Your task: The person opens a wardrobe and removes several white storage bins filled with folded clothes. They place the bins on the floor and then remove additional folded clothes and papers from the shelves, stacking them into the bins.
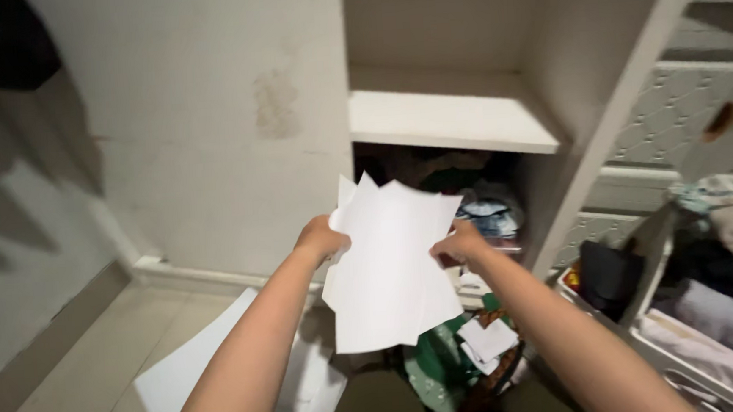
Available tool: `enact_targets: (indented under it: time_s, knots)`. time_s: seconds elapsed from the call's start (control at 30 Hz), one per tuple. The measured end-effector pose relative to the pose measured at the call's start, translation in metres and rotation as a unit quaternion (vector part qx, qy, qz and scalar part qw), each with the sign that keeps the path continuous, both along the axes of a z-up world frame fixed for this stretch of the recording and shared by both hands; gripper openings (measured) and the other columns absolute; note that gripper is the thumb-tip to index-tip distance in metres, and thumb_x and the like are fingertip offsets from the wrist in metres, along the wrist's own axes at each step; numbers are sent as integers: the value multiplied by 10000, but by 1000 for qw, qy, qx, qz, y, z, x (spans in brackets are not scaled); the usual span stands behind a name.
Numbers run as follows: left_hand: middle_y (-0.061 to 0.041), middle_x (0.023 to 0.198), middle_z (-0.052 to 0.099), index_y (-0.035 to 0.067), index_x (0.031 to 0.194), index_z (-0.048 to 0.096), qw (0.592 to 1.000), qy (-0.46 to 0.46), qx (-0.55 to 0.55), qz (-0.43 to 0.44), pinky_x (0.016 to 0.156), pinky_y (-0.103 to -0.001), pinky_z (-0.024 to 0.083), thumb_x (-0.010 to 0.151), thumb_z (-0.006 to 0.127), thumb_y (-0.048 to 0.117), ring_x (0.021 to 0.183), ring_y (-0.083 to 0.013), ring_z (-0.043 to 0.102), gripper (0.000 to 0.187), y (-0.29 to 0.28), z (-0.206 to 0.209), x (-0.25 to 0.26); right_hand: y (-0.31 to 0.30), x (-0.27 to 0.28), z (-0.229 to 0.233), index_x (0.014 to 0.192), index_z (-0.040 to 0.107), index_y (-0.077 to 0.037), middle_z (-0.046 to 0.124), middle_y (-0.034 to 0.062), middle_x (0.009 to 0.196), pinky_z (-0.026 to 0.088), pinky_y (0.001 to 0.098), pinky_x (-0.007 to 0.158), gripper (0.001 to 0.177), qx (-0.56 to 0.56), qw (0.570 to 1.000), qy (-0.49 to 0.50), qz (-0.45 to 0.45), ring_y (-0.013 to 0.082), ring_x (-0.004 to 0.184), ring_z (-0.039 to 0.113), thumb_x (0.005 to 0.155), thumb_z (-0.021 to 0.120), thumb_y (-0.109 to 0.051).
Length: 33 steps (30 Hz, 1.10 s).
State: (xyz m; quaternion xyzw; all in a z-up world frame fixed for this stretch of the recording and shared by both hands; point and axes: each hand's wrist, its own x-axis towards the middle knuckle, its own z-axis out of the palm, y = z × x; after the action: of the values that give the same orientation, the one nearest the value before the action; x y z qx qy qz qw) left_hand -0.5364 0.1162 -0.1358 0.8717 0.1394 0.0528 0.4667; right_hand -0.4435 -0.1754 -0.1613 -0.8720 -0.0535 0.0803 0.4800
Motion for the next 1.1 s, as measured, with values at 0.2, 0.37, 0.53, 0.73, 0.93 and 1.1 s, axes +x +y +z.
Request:
enact_targets:
  time_s: [0.2,0.37,0.53,0.73,0.93,1.1]
  knots:
    - [-186,1083,761,76,1074,779,989,86,92,76,942,-400,558,699,730,170,1052,-323,733,389,76,-86,-44,89,-29,-107,1003,644,13,707,182,782,593,432,465,344,100,985,123,68,280,552,690,701,801,64]
    - [-159,1236,737,106,1191,737,970,192,68,135,1037,-389,537,729,726,171,1177,-310,701,467,132,-170,-75,156,-67,-184,1035,601,63,704,213,732,560,416,422,336,89,974,199,65,288,513,691,751,773,114]
    - [-142,1336,675,138,1387,555,948,239,111,178,1047,-424,523,817,707,191,1255,-308,644,592,154,-215,-88,195,-73,-225,1128,532,44,710,237,847,605,408,511,415,-11,976,199,84,294,613,730,791,775,53]
    - [-101,1386,577,191,1473,406,956,152,189,167,1020,-475,496,785,843,349,1295,-318,550,831,122,-181,-81,217,-61,-231,1262,603,-31,740,136,978,570,327,757,554,-77,988,55,126,227,848,727,813,843,-251]
    - [-114,1362,586,183,1463,423,978,91,140,127,964,-480,520,812,810,345,1245,-333,582,774,87,-168,-49,206,-35,-219,1251,637,-22,731,116,862,557,335,689,550,-42,992,23,121,188,750,694,807,841,-274]
    - [-125,1332,605,179,1406,484,989,54,111,87,955,-484,517,841,780,375,1222,-338,598,667,54,-163,-27,167,-10,-206,1218,656,-34,718,62,765,523,317,633,474,-19,994,-10,105,155,681,661,835,813,-264]
